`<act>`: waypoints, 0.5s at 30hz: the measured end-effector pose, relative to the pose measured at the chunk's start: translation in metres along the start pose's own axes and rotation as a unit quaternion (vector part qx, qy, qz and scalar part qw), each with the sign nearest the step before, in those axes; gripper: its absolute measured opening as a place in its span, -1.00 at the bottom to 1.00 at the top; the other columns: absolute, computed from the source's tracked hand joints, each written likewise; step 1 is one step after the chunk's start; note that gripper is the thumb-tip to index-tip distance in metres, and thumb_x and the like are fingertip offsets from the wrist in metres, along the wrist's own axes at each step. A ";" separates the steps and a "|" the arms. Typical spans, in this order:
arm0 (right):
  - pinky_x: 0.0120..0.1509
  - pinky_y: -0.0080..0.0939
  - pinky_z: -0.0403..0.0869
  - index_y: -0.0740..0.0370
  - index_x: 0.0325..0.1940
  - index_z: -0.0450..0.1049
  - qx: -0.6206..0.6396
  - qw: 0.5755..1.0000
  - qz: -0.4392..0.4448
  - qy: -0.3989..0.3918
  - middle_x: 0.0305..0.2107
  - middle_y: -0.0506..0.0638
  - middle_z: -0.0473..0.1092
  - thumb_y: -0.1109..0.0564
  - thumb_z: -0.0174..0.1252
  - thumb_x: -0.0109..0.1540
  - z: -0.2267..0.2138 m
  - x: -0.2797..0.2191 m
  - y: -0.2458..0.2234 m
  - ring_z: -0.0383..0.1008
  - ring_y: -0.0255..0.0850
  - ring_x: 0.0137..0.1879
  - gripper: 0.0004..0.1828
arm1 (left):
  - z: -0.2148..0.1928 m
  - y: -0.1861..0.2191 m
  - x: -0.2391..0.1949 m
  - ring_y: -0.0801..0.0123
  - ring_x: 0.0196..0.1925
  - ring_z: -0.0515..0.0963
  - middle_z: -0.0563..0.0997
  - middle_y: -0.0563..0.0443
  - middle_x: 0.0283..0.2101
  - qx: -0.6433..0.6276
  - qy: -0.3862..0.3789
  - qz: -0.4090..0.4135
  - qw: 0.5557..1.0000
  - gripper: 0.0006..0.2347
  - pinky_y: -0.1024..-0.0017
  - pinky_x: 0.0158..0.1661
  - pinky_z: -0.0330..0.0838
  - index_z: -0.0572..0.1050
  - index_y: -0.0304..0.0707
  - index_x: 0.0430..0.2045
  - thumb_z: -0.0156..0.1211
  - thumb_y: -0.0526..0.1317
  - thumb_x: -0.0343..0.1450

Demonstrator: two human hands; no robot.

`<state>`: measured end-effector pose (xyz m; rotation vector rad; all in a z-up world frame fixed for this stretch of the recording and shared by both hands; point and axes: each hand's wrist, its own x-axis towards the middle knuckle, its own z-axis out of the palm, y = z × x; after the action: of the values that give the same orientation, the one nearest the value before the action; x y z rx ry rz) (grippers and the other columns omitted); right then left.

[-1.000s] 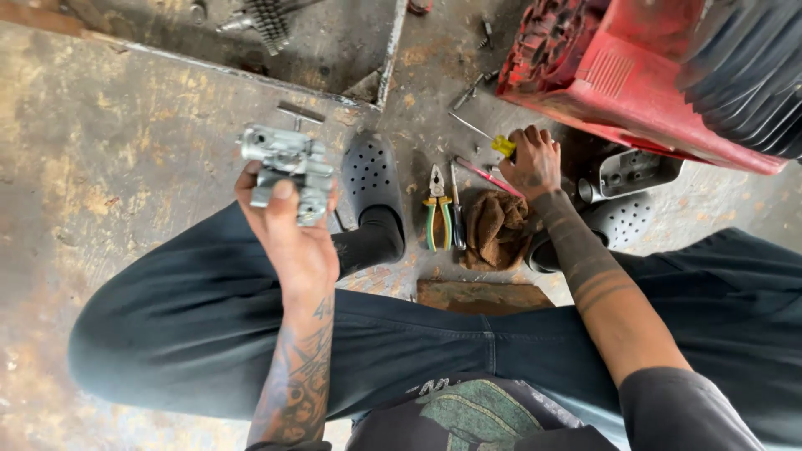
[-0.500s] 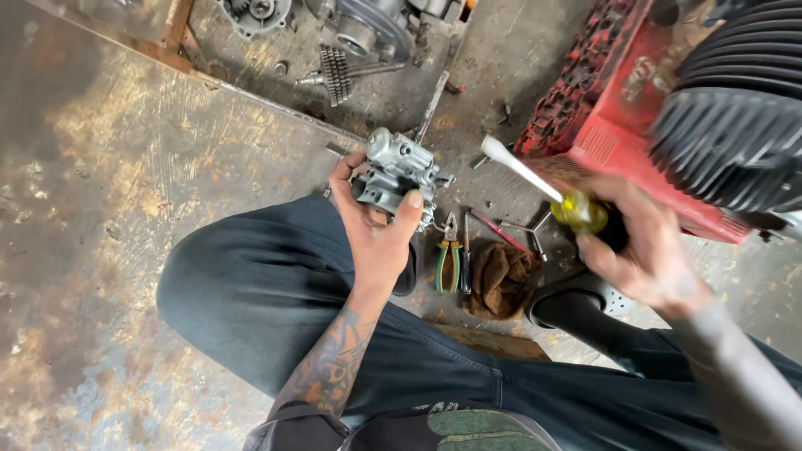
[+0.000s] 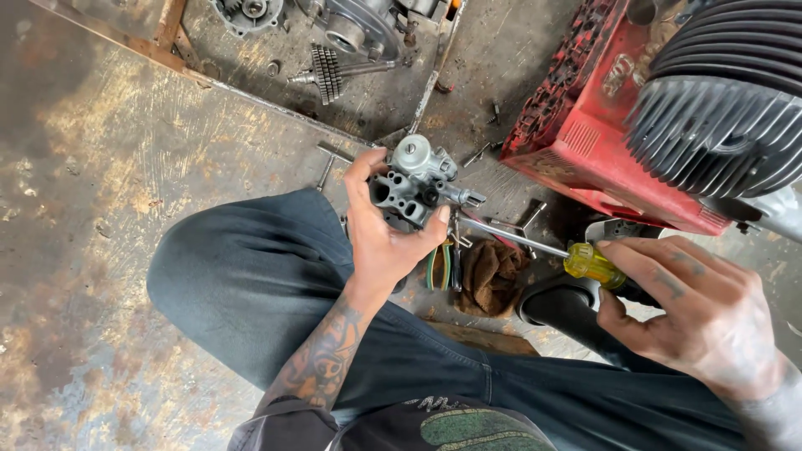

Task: The person sits on the workshop floor holding a carburetor and uses a screwdriver to loosen and remove screws from it, working on the part on their lap. They set the carburetor down, pick up small removed parts and fasteners from the floor, and continue unscrewing and handling the carburetor components.

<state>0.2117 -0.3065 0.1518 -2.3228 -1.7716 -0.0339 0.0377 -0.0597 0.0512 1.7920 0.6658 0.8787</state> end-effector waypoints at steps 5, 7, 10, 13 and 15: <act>-0.14 -0.12 0.52 0.24 0.04 0.60 -0.002 1.000 0.007 0.003 -0.13 0.01 0.58 0.21 0.38 -0.02 -0.005 0.000 -0.003 0.59 -0.07 -0.15 -0.49 | 0.000 0.002 0.002 0.15 0.02 0.48 0.41 -0.23 0.07 -0.003 0.002 0.001 1.000 -0.29 0.27 0.09 0.45 0.14 -0.35 0.22 0.41 -0.24 0.19; -0.15 -0.13 0.52 0.23 0.04 0.61 -0.007 1.000 0.006 0.003 -0.13 0.00 0.58 0.22 0.38 -0.02 -0.007 0.000 -0.004 0.59 -0.08 -0.15 -0.49 | 0.000 0.002 0.002 0.16 0.01 0.49 0.41 -0.22 0.07 -0.006 0.001 0.004 1.000 -0.29 0.28 0.08 0.46 0.15 -0.35 0.22 0.41 -0.24 0.19; -0.17 -0.14 0.52 0.25 0.03 0.60 -0.017 1.000 0.002 -0.002 -0.12 0.01 0.58 0.21 0.38 -0.02 -0.009 0.001 -0.004 0.59 -0.08 -0.16 -0.49 | 0.000 0.003 0.001 0.14 0.00 0.51 0.43 -0.24 0.06 -0.002 -0.002 0.000 1.000 -0.28 0.26 0.06 0.49 0.15 -0.32 0.22 0.43 -0.25 0.18; -0.17 -0.15 0.52 0.23 0.03 0.61 -0.023 1.000 0.000 -0.009 -0.11 -0.01 0.59 0.20 0.38 -0.01 -0.010 0.001 -0.003 0.60 -0.10 -0.15 -0.51 | 0.000 0.003 0.001 0.15 -0.01 0.51 0.43 -0.23 0.07 -0.007 -0.004 -0.005 1.000 -0.27 0.26 0.05 0.50 0.14 -0.32 0.23 0.43 -0.24 0.18; -0.13 -0.17 0.53 0.18 0.08 0.62 -0.045 0.999 -0.002 -0.013 -0.08 -0.04 0.58 0.18 0.37 0.00 -0.011 0.000 -0.004 0.60 -0.10 -0.10 -0.48 | 0.000 0.003 0.001 0.15 -0.01 0.53 0.42 -0.22 0.09 0.003 -0.003 0.006 1.000 -0.26 0.28 0.02 0.53 0.14 -0.30 0.23 0.44 -0.25 0.17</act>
<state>0.2093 -0.3077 0.1634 -2.3925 -1.8232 -0.0876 0.0382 -0.0603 0.0538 1.8055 0.6554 0.8804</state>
